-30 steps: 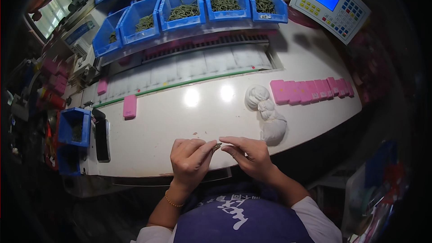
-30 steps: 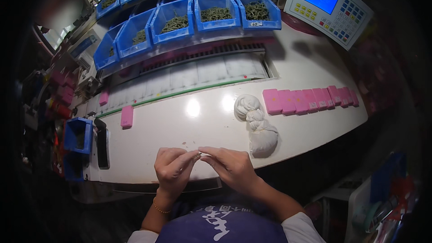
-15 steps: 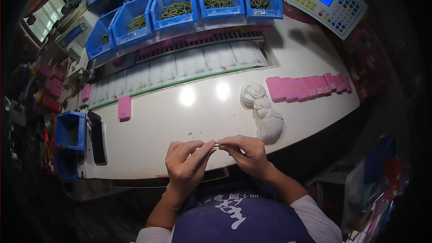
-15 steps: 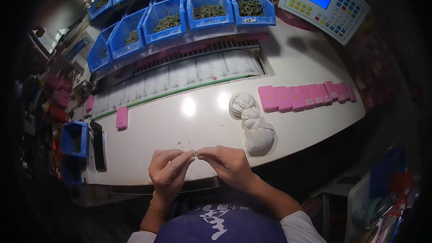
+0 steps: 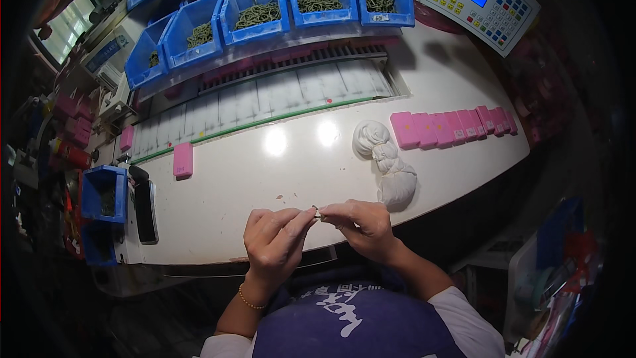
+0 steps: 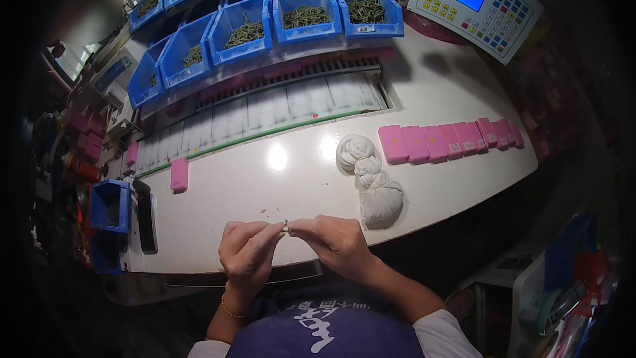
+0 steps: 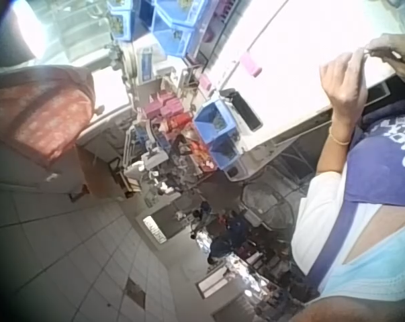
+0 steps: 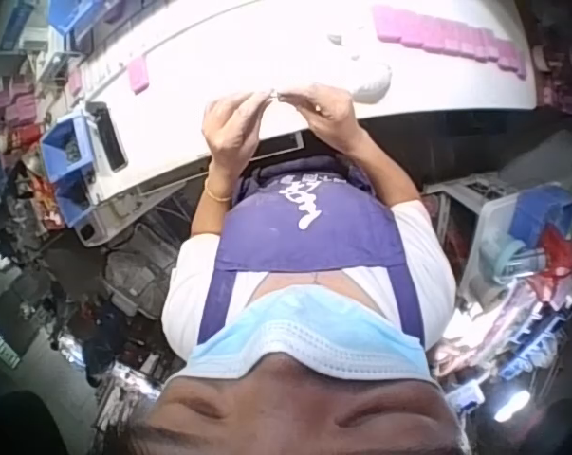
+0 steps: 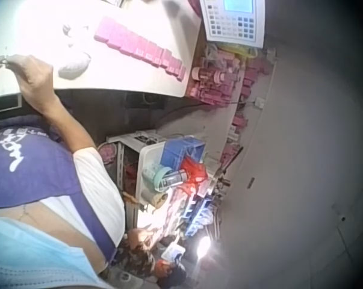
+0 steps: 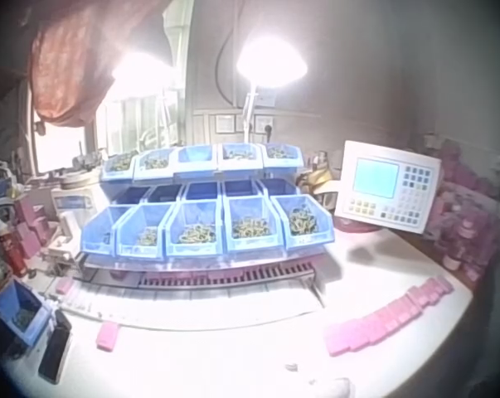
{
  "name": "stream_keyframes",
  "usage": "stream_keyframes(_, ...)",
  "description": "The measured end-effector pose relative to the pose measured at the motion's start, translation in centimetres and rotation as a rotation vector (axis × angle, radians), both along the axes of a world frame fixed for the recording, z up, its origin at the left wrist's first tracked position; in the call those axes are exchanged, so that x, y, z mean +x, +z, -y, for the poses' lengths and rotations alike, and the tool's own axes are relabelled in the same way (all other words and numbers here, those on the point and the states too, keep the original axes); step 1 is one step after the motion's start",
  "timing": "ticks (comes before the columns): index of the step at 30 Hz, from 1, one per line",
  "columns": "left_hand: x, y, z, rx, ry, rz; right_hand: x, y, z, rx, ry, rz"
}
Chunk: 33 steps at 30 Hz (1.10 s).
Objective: Assembling small metal components into pink plastic molds or holders at a workshop desk.
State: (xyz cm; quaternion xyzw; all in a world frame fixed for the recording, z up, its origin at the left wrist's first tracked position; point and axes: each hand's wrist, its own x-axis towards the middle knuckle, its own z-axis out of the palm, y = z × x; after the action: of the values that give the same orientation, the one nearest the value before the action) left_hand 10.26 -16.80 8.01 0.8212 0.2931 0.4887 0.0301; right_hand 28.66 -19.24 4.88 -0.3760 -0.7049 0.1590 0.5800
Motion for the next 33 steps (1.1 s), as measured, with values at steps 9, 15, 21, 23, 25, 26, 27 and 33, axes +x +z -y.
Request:
stream_keyframes(9,-0.1,-0.4,-0.1,0.063,0.009,-0.022,-0.1,0.0,0.1,0.013,-0.016,0.017)
stream_keyframes(15,-0.3,-0.6,-0.2,0.074,0.009,-0.046,-0.1,0.4,0.1,0.041,-0.053,0.078)
stream_keyframes(21,-0.1,-0.5,0.1,0.056,0.017,-0.023,0.1,0.2,0.2,0.072,-0.084,0.147)
stream_keyframes(23,-0.1,-0.7,0.2,0.059,0.019,-0.026,0.3,0.2,0.2,0.081,-0.092,0.176)
stream_keyframes(25,-0.3,-1.1,0.3,0.070,0.020,-0.022,0.3,0.3,0.2,0.104,-0.091,0.193)
stream_keyframes(26,-0.4,-1.2,0.3,0.082,0.020,-0.018,0.2,0.5,0.3,0.104,-0.090,0.193)
stream_keyframes(27,-0.4,-1.1,0.3,0.082,0.020,-0.017,0.2,0.7,0.4,0.080,-0.085,0.168)
stream_keyframes(33,-0.5,-1.4,0.0,0.123,0.009,-0.009,0.1,0.5,0.4,0.039,-0.071,0.105)
